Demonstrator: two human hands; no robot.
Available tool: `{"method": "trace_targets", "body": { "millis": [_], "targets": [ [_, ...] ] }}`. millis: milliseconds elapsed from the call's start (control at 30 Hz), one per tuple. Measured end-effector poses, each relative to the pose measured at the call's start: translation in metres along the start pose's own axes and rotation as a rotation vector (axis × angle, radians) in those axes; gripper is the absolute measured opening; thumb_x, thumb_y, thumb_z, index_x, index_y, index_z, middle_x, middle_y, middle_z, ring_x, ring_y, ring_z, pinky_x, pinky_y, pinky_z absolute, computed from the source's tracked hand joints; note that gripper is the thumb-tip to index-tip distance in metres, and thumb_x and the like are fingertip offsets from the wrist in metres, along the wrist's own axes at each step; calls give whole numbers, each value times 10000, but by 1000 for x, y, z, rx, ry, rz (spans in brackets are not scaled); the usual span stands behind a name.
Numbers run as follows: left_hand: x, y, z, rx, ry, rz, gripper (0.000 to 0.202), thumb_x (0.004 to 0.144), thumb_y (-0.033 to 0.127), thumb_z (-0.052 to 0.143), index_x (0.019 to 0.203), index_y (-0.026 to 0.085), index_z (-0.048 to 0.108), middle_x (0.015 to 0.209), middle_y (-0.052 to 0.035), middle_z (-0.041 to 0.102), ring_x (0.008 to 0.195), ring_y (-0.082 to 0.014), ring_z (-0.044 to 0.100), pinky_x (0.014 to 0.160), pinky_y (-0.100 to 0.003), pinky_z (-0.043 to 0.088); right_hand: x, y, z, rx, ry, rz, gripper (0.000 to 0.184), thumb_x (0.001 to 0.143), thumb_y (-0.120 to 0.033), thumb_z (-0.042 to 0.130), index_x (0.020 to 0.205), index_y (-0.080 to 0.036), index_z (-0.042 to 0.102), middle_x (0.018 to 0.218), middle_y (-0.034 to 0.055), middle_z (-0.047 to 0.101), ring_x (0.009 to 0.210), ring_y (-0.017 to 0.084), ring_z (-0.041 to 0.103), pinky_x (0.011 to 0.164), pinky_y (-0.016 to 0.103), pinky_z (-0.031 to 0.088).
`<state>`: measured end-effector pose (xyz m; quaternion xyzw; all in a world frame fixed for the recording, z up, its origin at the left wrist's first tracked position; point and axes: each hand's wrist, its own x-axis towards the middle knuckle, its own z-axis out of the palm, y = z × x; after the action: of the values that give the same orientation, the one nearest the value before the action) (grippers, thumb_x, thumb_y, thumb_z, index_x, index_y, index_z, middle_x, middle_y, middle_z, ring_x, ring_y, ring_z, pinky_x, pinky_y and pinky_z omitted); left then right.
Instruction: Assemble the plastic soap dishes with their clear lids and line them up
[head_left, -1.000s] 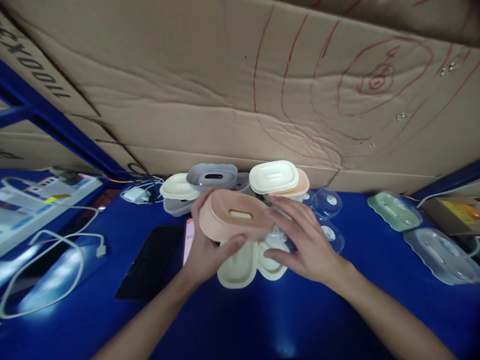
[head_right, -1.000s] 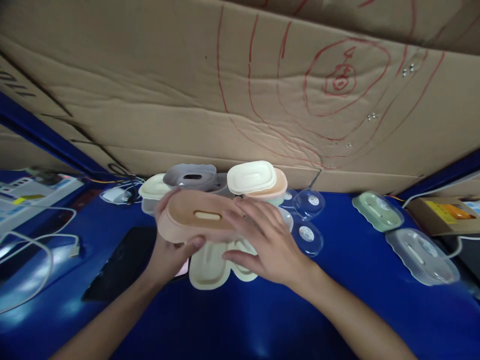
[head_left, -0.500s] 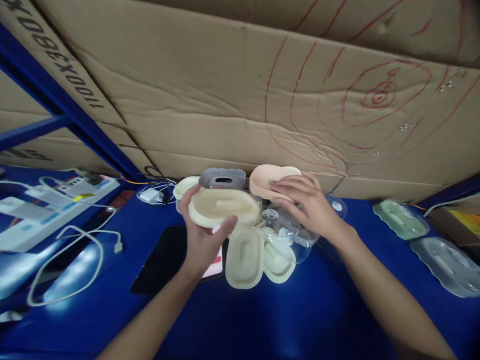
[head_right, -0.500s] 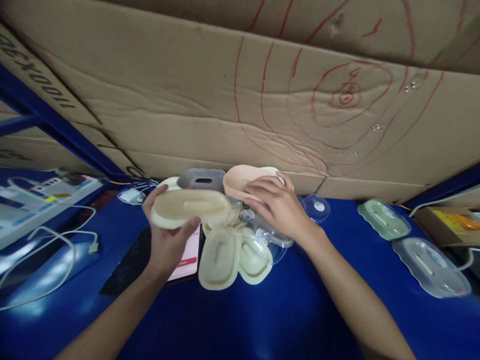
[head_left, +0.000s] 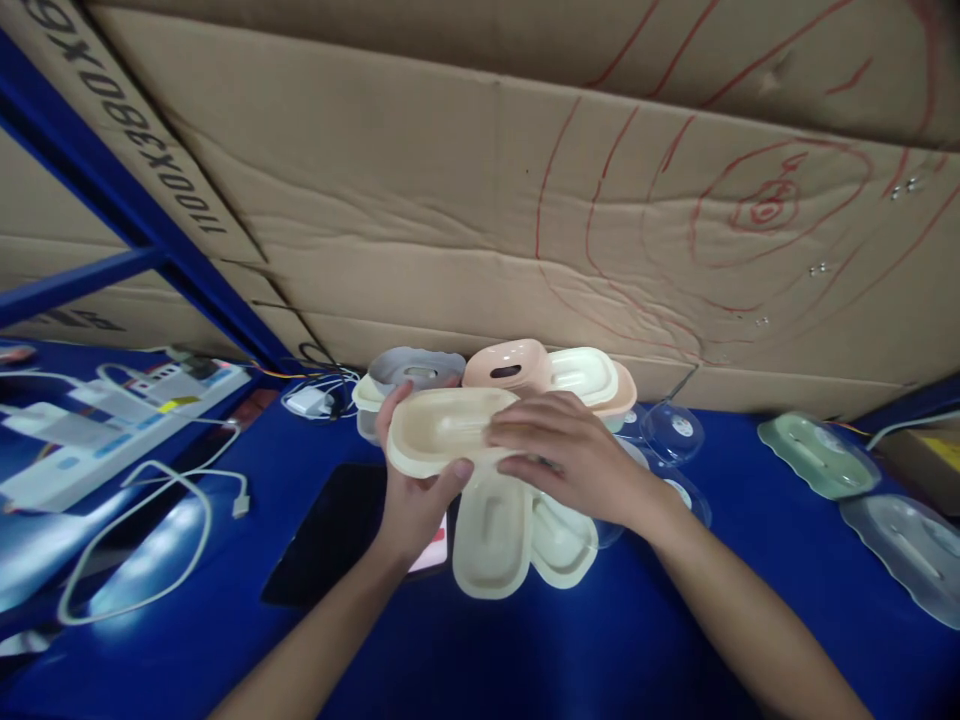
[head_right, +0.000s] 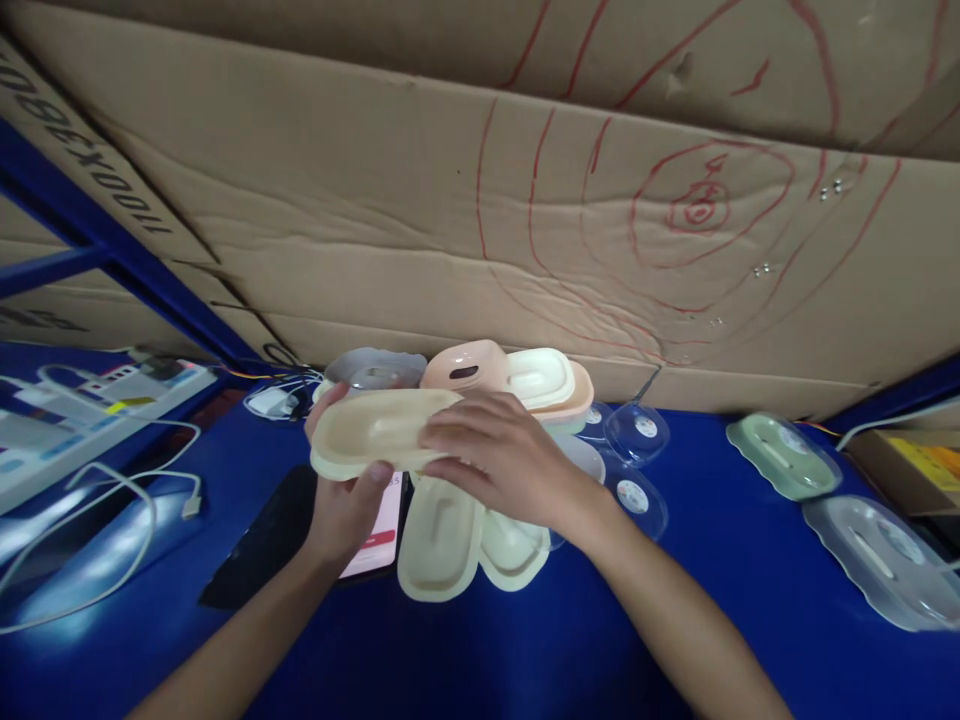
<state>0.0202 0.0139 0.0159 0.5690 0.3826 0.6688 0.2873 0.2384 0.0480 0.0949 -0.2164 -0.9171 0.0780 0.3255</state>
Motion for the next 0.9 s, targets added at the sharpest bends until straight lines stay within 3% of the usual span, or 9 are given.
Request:
{"method": "trace_targets", "body": {
  "millis": [100, 233, 333, 400, 533, 633, 733, 900],
  "targets": [
    [8, -3, -9, 133, -15, 59, 954, 929, 673, 737, 1680, 350, 244, 1636, -177, 507, 1467, -360, 566, 1140, -533, 532, 0, 5, -1, -64, 98, 11, 224, 1101, -389, 602, 1180, -264, 770, 1177, 36, 814, 1130, 206, 739, 1007, 390, 555],
    [28, -12, -35, 693, 80, 191, 635, 1002, 556, 675, 1549, 274, 521, 1706, -192, 393, 1597, -414, 357, 1284, -643, 261, -4, 21, -10, -308, 133, 100, 230, 1105, -330, 583, 1196, -238, 773, 1212, 70, 809, 1140, 258, 723, 1009, 446, 503],
    [36, -22, -46, 910, 95, 125, 498, 1058, 532, 559, 1435, 215, 630, 1640, -239, 461, 1539, -438, 431, 1247, -664, 266, -10, 34, -16, -443, 96, 173, 251, 1105, -291, 557, 1220, -215, 766, 1251, 96, 794, 1177, 294, 701, 1023, 481, 465],
    [35, -26, -45, 954, 60, 74, 499, 1070, 539, 519, 1419, 203, 639, 1614, -248, 489, 1514, -433, 461, 1224, -649, 292, -13, 39, -17, -469, 54, 203, 274, 1102, -277, 544, 1279, -210, 743, 1324, 113, 764, 1256, 315, 664, 1063, 505, 444],
    [26, -25, -31, 1054, -13, 44, 494, 1089, 506, 477, 1463, 211, 605, 1653, -232, 454, 1561, -392, 399, 1266, -615, 197, -19, 35, -23, -439, 18, 211, 361, 1105, -341, 543, 1431, -224, 646, 1475, 130, 674, 1392, 317, 584, 1138, 520, 414],
    [22, -22, -26, 1072, -64, 54, 515, 1097, 505, 456, 1503, 207, 568, 1669, -232, 428, 1579, -372, 377, 1279, -594, 178, -34, 34, -38, -428, 23, 226, 403, 1110, -385, 537, 1481, -240, 597, 1515, 126, 647, 1414, 302, 576, 1151, 503, 423],
    [22, -19, -27, 1057, -112, 79, 528, 1102, 505, 456, 1525, 200, 539, 1673, -240, 410, 1592, -380, 357, 1280, -608, 175, -78, 49, -68, -510, 23, 356, 415, 1116, -412, 519, 1497, -265, 585, 1509, 113, 654, 1393, 308, 597, 1107, 491, 449],
    [7, -3, -13, 983, -158, 202, 528, 1101, 451, 490, 1558, 186, 484, 1651, -258, 419, 1584, -387, 366, 1267, -604, 237, -216, 88, -121, -928, 122, 809, 528, 1101, -510, 506, 1491, -178, 633, 1478, 239, 647, 1322, 392, 628, 978, 521, 435]
  ]
}}
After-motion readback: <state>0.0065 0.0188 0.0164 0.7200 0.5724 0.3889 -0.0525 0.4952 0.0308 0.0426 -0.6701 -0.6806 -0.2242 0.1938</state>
